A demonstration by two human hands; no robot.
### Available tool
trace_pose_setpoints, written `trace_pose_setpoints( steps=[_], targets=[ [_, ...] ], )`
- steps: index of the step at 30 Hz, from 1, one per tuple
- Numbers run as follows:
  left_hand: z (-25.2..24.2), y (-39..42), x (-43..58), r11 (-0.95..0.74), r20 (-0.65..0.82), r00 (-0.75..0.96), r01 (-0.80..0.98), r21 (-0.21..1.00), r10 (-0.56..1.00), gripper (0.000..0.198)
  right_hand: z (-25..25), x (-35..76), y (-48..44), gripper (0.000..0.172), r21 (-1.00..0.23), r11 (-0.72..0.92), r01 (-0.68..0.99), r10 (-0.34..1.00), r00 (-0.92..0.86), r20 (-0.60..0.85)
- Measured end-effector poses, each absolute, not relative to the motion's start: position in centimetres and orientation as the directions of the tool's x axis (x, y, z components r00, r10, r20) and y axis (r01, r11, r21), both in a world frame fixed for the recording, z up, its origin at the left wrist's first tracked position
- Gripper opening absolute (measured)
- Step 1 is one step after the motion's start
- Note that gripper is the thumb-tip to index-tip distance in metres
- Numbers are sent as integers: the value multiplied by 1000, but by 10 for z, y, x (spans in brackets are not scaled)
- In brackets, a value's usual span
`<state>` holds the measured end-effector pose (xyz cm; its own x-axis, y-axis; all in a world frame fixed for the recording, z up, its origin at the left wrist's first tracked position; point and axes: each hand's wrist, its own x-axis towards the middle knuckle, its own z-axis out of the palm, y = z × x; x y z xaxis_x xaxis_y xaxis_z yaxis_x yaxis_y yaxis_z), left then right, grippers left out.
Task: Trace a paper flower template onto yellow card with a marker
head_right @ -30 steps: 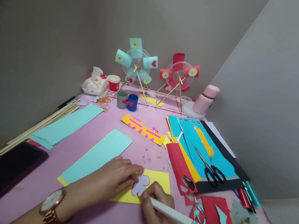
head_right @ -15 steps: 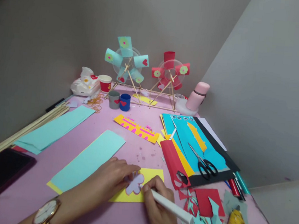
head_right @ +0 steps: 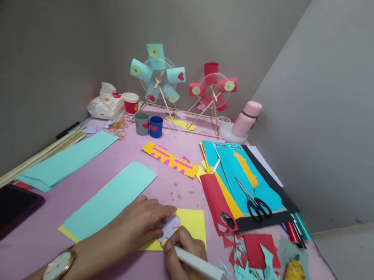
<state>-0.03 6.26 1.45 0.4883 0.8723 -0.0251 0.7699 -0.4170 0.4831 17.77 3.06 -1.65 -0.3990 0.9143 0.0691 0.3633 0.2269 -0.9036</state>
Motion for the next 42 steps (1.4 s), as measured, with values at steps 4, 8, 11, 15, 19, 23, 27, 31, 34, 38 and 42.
trace_pose_setpoints(
  steps=[4,8,11,15,19,23,27,31,34,38,42],
  targets=[
    [14,63,-1,-416,-30,491,767,488,871,31,-17,175,32,24,-902,243,356,913,-399,88],
    [16,62,-1,-420,-22,492,764,491,870,28,-14,174,31,25,-897,213,388,918,-393,48],
    [17,62,0,-421,-19,491,765,488,871,27,-11,173,31,27,-897,195,396,923,-383,32],
    [17,61,0,-420,-7,484,767,485,875,24,-9,173,31,27,-902,172,396,926,-377,11],
    [19,59,0,-418,6,476,767,487,879,23,-11,175,32,26,-892,188,411,931,-365,28],
    [20,58,0,-416,14,470,765,491,882,21,-13,177,32,27,-888,196,416,935,-353,40],
    [19,59,-1,-413,7,472,764,496,881,22,-11,178,32,28,-890,181,419,940,-339,32],
    [19,58,-2,-414,7,475,760,501,880,28,-9,179,34,27,-884,180,431,944,-329,32],
    [20,58,-2,-417,10,476,760,498,879,27,-9,179,35,26,-886,171,431,944,-328,23],
    [19,59,0,-415,0,474,770,485,880,20,-10,179,35,28,-889,143,434,949,-316,-1],
    [19,59,0,-408,1,467,773,486,885,28,-10,178,35,29,-894,109,434,955,-295,-27]
  ],
)
